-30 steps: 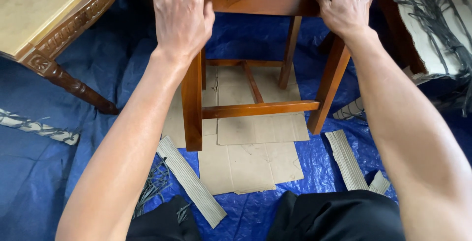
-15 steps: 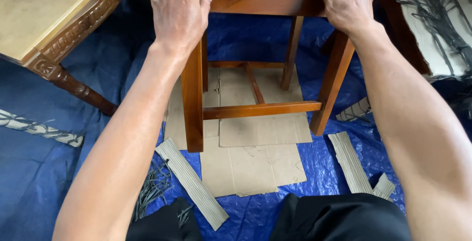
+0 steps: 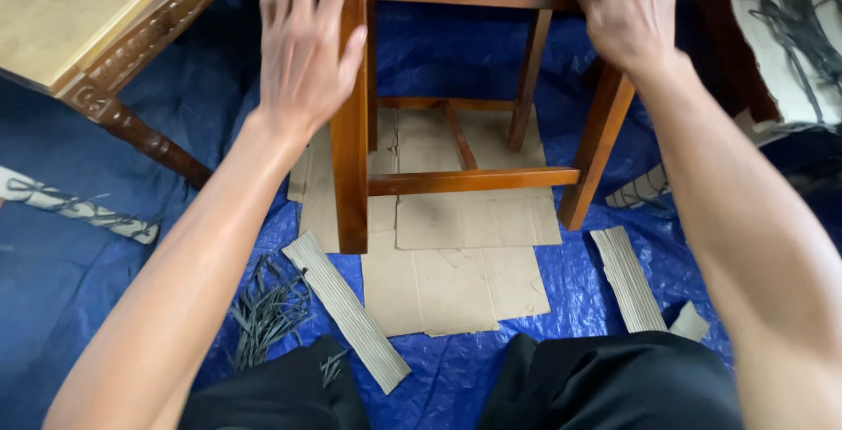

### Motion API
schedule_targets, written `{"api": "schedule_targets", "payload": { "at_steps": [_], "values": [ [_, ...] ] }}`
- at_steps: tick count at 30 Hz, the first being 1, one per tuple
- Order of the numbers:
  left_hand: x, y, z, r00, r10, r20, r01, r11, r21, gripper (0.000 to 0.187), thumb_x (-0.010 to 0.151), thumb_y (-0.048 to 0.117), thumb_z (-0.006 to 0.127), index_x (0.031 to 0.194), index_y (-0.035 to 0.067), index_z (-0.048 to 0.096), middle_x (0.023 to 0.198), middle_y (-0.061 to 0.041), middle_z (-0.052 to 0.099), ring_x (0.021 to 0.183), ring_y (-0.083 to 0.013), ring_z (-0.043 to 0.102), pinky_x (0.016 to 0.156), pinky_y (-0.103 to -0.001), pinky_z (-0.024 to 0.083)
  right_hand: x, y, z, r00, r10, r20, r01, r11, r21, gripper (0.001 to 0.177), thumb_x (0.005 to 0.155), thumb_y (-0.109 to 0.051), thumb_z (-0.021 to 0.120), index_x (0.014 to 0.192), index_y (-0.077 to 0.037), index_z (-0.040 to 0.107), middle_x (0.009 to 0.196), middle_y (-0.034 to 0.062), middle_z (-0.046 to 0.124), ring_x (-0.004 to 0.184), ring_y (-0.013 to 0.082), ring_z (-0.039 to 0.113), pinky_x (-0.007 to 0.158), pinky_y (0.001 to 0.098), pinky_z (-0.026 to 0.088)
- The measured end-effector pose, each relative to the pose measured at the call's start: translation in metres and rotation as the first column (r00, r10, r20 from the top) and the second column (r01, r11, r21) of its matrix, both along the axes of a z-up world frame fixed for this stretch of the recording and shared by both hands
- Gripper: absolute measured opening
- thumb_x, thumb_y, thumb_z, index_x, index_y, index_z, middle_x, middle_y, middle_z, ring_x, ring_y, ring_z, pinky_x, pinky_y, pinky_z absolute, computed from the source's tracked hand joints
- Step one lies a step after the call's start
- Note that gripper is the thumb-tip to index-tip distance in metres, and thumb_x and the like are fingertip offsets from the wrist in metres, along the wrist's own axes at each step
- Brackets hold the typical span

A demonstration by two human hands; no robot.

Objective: Wrapping the legs of wooden chairs with protective cardboard and securing them with plastic ties.

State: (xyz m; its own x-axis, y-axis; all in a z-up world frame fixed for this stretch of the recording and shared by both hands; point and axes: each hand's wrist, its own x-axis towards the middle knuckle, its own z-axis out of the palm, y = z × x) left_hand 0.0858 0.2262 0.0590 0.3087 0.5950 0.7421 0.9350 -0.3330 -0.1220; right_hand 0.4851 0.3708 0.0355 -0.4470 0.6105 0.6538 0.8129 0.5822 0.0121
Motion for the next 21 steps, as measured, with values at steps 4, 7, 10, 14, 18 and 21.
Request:
{"api": "schedule_targets", "payload": {
  "at_steps": [4,7,10,14,18,21],
  "values": [
    [-0.032,-0.054,-0.04,0.993,-0.025,0.115,0.042,0.989,-0.144,0.083,0.099,0.018,0.08,0.164,0.004,0.031,0.165,-0.024,0.032,0.154,-0.0409,0.036,0.129,-0.049,0.03,0.017,-0.051,-0.045,0.993,0.006,-0.116,-0.007,1.0,-0.007,0.066,0.101,-0.006,0.07,0.156,0.007,0.036,0.159,0.0341,0.032,0.151,0.0504,0.03,0.127,0.0548,0.026],
    [-0.063,-0.084,-0.083,0.98,0.054,0.193,0.017,0.938,-0.346,0.081,0.098,0.021,0.077,0.163,0.002,0.033,0.164,-0.024,0.036,0.147,-0.0427,0.042,0.122,-0.049,0.036,0.033,-0.099,-0.097,0.985,-0.035,-0.166,0.014,0.992,-0.123,0.066,0.103,-0.002,0.069,0.158,0.004,0.035,0.167,0.0323,0.028,0.155,0.0468,0.03,0.132,0.0511,0.027],
    [-0.083,-0.104,-0.12,0.958,0.174,0.23,-0.012,0.82,-0.572,0.078,0.095,0.029,0.072,0.157,-0.001,0.036,0.157,-0.026,0.041,0.137,-0.0451,0.048,0.114,-0.05,0.04,0.054,-0.132,-0.133,0.983,-0.094,-0.157,0.055,0.97,-0.236,0.064,0.101,-0.005,0.071,0.155,0.003,0.038,0.163,0.0328,0.033,0.153,0.0475,0.034,0.13,0.052,0.03],
    [-0.079,-0.129,-0.165,0.871,0.385,0.304,0.047,0.552,-0.833,0.082,0.092,0.046,0.068,0.151,-0.003,0.038,0.146,-0.029,0.049,0.129,-0.0433,0.054,0.108,-0.05,0.043,0.077,-0.134,-0.158,0.887,-0.317,-0.336,0.146,0.882,-0.448,0.073,0.097,-0.019,0.075,0.153,0.002,0.035,0.15,0.0281,0.048,0.139,0.042,0.048,0.118,0.0491,0.038],
    [-0.036,-0.129,-0.158,0.803,0.463,0.376,0.156,0.445,-0.882,0.09,0.089,0.054,0.07,0.149,-0.004,0.037,0.145,-0.028,0.051,0.129,-0.0389,0.057,0.107,-0.048,0.043,0.09,-0.117,-0.184,0.606,-0.624,-0.493,-0.053,0.587,-0.808,0.064,0.098,-0.035,0.071,0.146,-0.004,0.042,0.136,0.0148,0.059,0.121,0.0269,0.058,0.103,0.0409,0.045],
    [-0.018,-0.118,-0.149,0.759,0.494,0.423,0.232,0.401,-0.886,0.093,0.084,0.055,0.073,0.148,-0.003,0.038,0.142,-0.026,0.055,0.13,-0.0372,0.057,0.108,-0.046,0.044,0.087,-0.108,-0.201,0.543,-0.612,-0.574,-0.341,0.464,-0.817,0.047,0.104,-0.037,0.066,0.137,-0.006,0.055,0.127,0.0068,0.065,0.111,0.0167,0.061,0.096,0.0338,0.048]
  ]
}}
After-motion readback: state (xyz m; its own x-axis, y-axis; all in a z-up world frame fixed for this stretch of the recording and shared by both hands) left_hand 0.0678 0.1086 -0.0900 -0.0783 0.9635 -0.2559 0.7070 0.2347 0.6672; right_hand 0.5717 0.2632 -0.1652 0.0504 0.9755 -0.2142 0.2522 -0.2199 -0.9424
